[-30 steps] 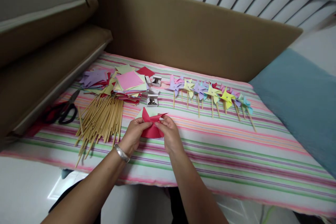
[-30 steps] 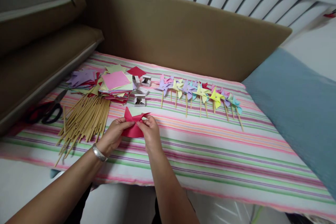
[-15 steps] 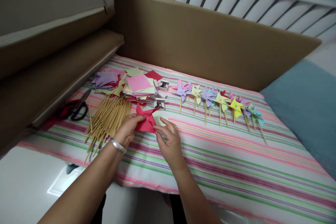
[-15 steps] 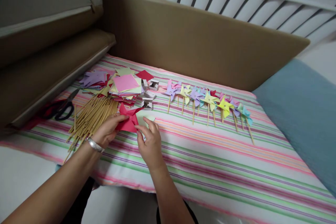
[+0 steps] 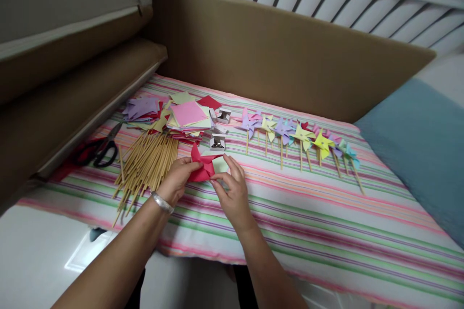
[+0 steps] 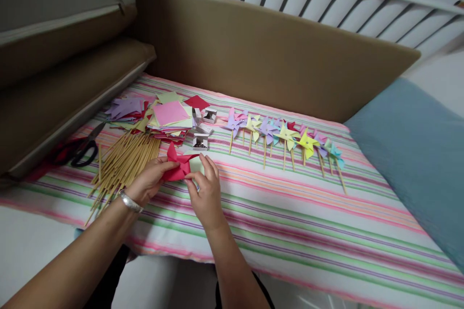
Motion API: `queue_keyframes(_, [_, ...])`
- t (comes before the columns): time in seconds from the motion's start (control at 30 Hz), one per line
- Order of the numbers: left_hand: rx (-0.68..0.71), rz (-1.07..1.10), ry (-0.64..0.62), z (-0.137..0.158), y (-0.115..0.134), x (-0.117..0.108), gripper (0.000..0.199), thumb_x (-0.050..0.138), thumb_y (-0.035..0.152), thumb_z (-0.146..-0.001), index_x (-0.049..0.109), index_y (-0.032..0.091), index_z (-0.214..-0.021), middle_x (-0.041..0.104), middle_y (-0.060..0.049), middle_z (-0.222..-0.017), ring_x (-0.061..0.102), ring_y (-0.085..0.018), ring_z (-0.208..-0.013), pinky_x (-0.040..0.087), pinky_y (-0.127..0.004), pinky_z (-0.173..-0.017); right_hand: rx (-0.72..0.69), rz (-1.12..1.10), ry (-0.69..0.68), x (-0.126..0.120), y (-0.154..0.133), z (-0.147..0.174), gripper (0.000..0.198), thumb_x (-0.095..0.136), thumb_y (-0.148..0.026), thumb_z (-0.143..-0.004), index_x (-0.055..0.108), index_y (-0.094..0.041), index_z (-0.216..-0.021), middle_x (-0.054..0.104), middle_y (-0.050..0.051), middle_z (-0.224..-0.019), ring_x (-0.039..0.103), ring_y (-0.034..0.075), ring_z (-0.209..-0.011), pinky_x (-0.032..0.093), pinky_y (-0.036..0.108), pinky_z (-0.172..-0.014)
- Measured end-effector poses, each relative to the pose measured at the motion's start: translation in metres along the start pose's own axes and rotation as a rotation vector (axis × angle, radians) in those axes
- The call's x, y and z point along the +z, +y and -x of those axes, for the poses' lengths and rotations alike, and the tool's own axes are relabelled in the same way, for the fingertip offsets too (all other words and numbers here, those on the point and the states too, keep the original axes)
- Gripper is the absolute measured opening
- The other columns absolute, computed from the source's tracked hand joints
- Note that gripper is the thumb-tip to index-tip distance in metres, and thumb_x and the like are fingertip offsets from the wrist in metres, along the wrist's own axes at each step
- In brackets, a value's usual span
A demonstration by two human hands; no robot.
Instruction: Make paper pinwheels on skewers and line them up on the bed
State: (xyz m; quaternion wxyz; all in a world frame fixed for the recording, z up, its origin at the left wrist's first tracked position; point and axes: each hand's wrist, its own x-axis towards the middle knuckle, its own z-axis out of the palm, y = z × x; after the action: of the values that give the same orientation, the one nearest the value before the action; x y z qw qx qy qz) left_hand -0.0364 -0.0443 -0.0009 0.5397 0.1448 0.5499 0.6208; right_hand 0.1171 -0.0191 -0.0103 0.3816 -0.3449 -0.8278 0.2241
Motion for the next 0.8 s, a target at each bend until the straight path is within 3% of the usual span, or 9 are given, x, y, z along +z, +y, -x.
queue_keyframes(0.33, [-0.045, -0.119, -0.111, 0.005, -0.016, 0.012, 0.017, 0.076, 0.021, -0.047, 0.064, 0.013, -0.055, 0.063, -0.001, -0.051, 0.054, -0.01, -0.048, 0.039, -0.022, -0.052, 0.188, -0.072, 0.06, 0.001, 0.006, -0.002, 0.003, 0.065, -0.021, -0.074, 0.066, -0.023, -0.071, 0.042, 0.005, -0.139, 0.027, 0.026, -0.133, 0.023, 0.05, -0.107])
queue_keyframes(0.8, [-0.089, -0.088, -0.156, 0.006, -0.014, 0.011, 0.014, 0.075, 0.019, -0.047, 0.063, 0.013, -0.053, 0.064, 0.0, -0.051, 0.055, -0.01, -0.048, 0.04, -0.021, -0.053, 0.214, -0.059, 0.049, 0.003, 0.011, -0.002, 0.005, 0.062, -0.022, -0.075, 0.065, -0.021, -0.072, 0.048, 0.01, -0.135, 0.032, 0.026, -0.131, 0.025, 0.049, -0.106])
